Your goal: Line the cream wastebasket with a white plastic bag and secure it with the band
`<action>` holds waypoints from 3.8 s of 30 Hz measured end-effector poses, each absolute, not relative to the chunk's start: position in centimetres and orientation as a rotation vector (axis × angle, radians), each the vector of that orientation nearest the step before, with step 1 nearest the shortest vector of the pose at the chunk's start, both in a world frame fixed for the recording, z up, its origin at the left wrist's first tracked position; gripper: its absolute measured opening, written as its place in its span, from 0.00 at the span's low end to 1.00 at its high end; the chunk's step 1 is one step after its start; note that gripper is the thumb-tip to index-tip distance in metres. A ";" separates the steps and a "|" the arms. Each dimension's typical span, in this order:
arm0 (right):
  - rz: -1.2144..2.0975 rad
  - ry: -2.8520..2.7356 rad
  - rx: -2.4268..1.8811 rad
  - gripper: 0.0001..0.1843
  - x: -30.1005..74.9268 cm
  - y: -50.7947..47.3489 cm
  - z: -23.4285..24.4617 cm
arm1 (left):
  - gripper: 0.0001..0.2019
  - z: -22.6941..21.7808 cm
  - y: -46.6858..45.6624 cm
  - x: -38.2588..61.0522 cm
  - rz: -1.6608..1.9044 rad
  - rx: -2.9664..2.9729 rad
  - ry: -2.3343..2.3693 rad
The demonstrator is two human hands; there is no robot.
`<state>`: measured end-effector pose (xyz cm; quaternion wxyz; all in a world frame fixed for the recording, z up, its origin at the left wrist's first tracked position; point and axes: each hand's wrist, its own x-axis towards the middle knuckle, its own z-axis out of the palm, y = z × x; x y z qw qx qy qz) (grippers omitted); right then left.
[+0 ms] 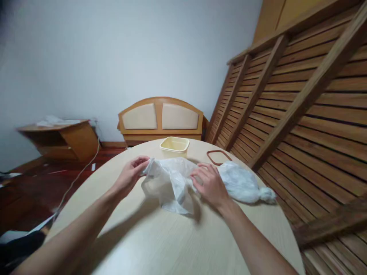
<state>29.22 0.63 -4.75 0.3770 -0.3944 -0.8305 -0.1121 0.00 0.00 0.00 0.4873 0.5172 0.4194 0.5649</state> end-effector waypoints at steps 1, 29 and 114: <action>-0.283 -2.079 -1.062 0.05 29.7 1.0 -4.8 | 0.19 -0.1 0.2 -0.1 1.386 1.220 1.027; 0.538 -1.689 -1.081 0.19 29.2 2.0 -5.8 | 0.18 -1.5 -4.1 3.5 0.224 2.804 1.073; -0.098 -2.158 -0.597 0.13 27.5 -1.9 -2.5 | 0.09 -1.2 -2.6 2.5 0.947 2.694 1.063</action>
